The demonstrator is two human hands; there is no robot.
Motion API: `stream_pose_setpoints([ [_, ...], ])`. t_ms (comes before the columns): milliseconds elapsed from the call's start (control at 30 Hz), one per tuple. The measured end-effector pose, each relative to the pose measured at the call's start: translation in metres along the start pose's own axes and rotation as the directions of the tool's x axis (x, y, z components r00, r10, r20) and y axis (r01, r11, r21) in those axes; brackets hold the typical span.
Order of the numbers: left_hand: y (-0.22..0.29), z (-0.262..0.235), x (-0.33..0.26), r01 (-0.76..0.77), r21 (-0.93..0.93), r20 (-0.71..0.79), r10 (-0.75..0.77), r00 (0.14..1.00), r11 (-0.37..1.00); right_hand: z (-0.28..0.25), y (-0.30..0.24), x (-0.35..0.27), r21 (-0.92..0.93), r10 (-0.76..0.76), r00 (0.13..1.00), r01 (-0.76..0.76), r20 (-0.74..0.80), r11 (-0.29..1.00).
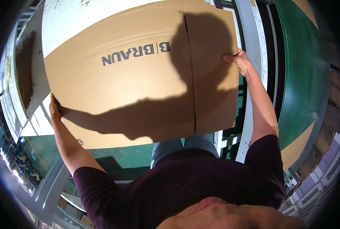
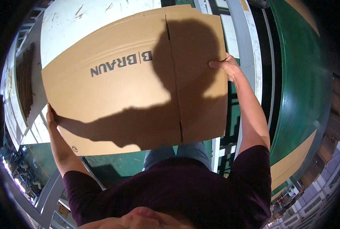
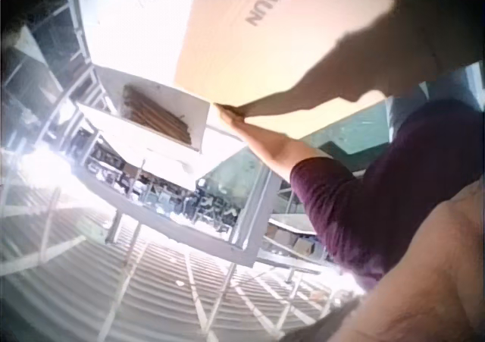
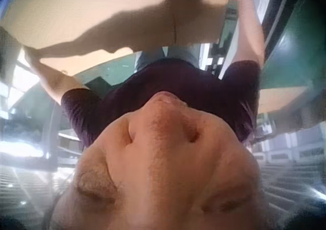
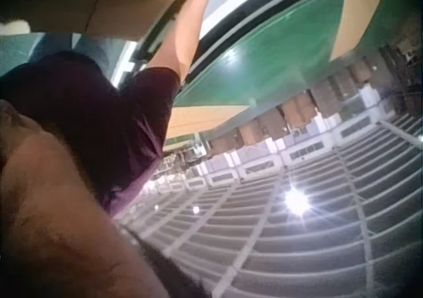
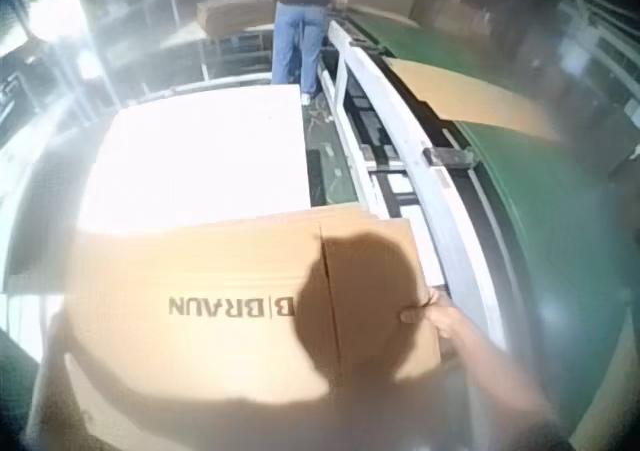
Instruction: The person repeatedly folds flat cardboard pieces along pre-scored lines on a workbench. They align the cardboard, press down the folds to crease them, and then move the folded pieces aside.
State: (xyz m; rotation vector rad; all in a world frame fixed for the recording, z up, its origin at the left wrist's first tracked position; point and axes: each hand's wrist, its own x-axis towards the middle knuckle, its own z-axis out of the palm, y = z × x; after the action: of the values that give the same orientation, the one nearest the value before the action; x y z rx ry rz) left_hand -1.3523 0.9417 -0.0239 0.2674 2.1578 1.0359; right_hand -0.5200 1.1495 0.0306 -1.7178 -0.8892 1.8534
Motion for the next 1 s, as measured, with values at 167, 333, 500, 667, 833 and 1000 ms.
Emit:
stream_pose_setpoints([
  [167,-0.029,-0.057,0.016,-0.11,-0.014,0.032,0.11,0.993,0.994,0.033,-0.008,-0.01,0.008,-0.14,0.987,0.141,-0.073,0.99],
  [333,-0.003,0.008,-0.011,0.216,0.676,-0.495,0.216,0.842,0.704,0.04,0.003,-0.007,-0.134,-0.321,0.924,0.298,-0.209,0.945],
  [500,0.0,0.016,-0.027,0.273,0.74,-0.516,0.259,0.816,0.615,0.05,-0.002,-0.007,-0.143,-0.405,0.871,0.379,-0.279,0.914],
  [667,-0.006,0.027,-0.036,0.212,0.78,-0.47,0.329,0.819,0.588,0.04,0.0,-0.002,-0.166,-0.365,0.912,0.337,-0.187,0.927],
  [833,-0.002,0.111,-0.128,-0.08,0.861,-0.289,0.613,0.736,0.502,0.026,0.01,0.008,-0.644,-0.568,0.765,0.274,-0.304,0.714],
  [1000,-0.02,0.234,-0.311,-0.765,0.57,0.407,0.706,0.579,0.3,0.041,-0.005,-0.009,-0.757,-0.552,0.74,0.091,-0.384,0.647],
])
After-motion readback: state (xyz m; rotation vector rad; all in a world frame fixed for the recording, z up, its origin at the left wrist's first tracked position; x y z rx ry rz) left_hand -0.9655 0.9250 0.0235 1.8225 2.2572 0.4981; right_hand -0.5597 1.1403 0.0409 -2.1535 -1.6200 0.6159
